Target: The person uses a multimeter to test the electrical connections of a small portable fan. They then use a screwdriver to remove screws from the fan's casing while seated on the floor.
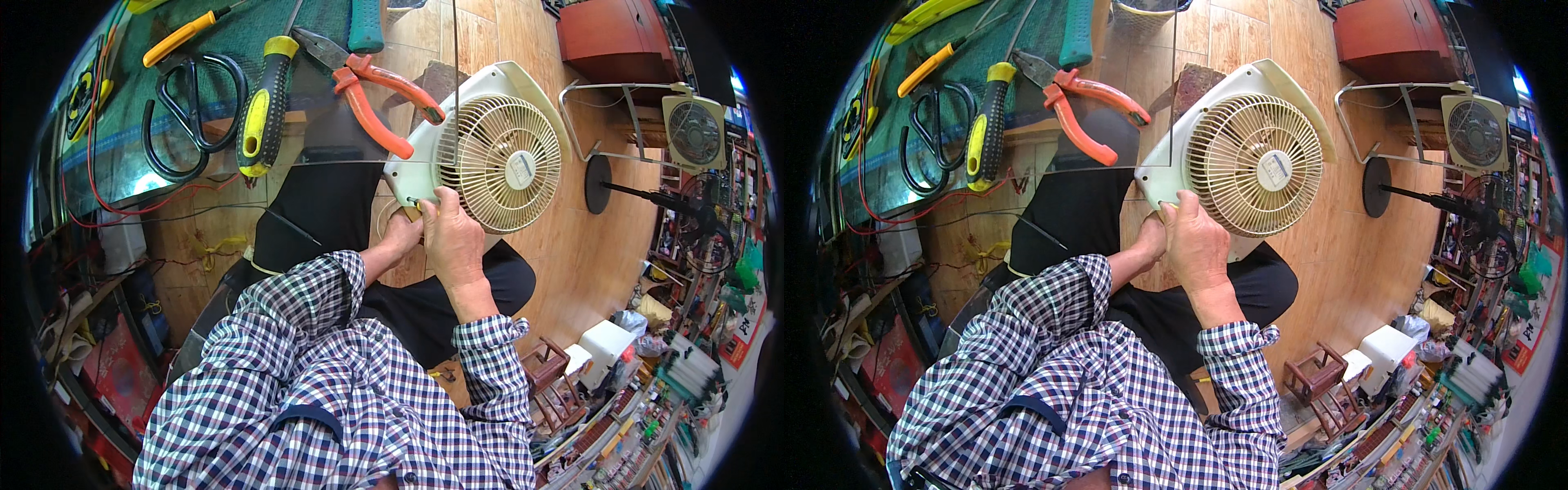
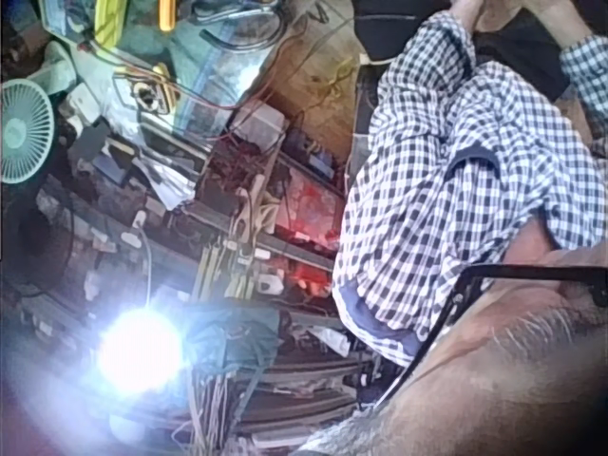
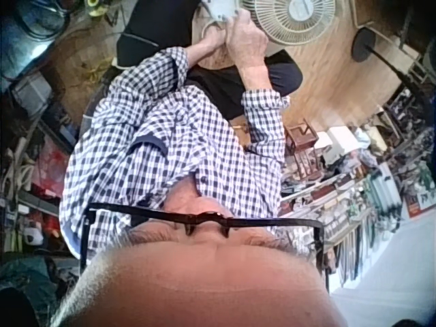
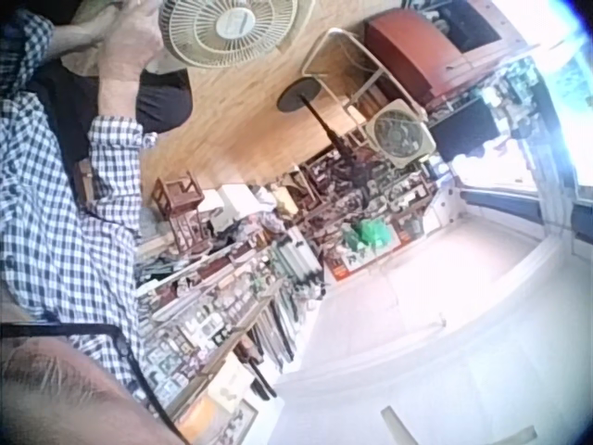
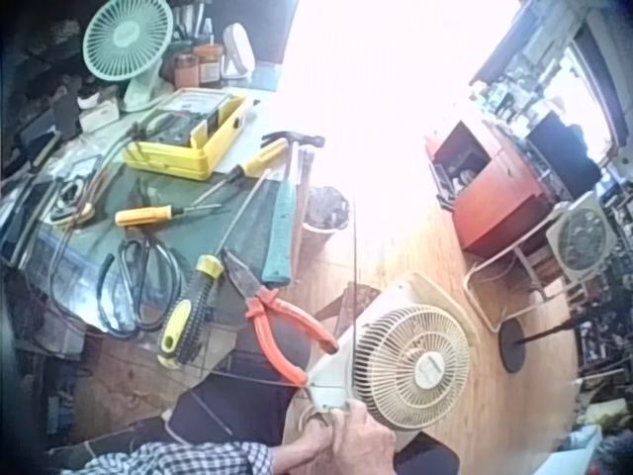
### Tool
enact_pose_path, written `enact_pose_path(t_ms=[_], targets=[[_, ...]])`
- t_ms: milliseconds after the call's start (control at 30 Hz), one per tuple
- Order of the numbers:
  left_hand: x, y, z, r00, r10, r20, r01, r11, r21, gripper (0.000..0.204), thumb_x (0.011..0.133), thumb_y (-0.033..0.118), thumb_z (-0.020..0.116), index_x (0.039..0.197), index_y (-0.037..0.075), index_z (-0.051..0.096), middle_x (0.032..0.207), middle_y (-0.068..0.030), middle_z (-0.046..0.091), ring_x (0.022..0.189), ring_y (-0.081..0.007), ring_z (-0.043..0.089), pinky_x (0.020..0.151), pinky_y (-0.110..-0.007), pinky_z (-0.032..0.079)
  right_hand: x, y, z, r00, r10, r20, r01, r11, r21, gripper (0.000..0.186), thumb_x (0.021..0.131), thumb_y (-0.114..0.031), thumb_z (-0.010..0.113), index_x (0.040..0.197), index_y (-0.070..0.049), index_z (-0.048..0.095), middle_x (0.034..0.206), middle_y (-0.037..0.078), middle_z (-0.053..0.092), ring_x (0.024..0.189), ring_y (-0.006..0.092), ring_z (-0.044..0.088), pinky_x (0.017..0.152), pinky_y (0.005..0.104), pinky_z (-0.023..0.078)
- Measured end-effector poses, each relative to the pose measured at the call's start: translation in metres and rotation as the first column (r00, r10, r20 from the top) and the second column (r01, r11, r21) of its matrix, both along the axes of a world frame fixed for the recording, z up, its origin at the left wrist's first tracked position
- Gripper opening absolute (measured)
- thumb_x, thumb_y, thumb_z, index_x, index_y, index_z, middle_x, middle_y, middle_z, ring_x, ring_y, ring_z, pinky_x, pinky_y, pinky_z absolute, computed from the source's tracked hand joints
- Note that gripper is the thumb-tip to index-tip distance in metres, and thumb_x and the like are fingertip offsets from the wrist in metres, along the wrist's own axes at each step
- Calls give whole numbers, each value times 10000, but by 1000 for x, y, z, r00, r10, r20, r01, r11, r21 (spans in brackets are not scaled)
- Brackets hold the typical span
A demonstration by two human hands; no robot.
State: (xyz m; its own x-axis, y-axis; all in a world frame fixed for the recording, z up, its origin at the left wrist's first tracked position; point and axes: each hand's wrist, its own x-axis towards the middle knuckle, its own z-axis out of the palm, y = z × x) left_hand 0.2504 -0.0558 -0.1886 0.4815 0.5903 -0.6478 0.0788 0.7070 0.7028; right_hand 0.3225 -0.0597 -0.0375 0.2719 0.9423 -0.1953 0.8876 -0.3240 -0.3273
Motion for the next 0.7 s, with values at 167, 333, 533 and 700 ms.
enact_pose_path(t_ms=[167,333,533,700], targets=[[-6,5,-2,992,-102,-71,101,995,-21,488,1068,374,707,1403,24,651,1235,-101,746,1041,-198,752,819,-373,628,12,-3,-18,973,230,8,-215,894,393,297,1058,-195,722,1256,-12,598,914,199,755,852,412,754,739,495,600],[-7,8,16,999,-41,21,42,997,-62,480,1070,360,702,1409,23,651,1262,-103,740,1060,-194,751,844,-381,638,6,-6,-2,995,90,34,-90,996,-2,260,1024,-119,742,1215,2,616,993,211,740,930,418,738,796,492,586],[-5,4,5,999,-49,-4,49,996,-70,462,1078,333,693,1407,12,638,1235,-104,747,1070,-201,754,848,-378,645,8,-2,-13,987,157,35,-159,912,378,216,1052,-191,721,1160,-18,649,875,186,739,825,412,730,783,509,578],[0,1,-11,997,-47,57,52,995,-89,458,1071,313,700,1404,5,643,1232,-114,754,1061,-216,767,846,-381,646,5,0,8,998,56,13,-56,998,-24,282,1016,-90,739,1237,18,600,1036,235,727,965,423,718,853,493,573]])
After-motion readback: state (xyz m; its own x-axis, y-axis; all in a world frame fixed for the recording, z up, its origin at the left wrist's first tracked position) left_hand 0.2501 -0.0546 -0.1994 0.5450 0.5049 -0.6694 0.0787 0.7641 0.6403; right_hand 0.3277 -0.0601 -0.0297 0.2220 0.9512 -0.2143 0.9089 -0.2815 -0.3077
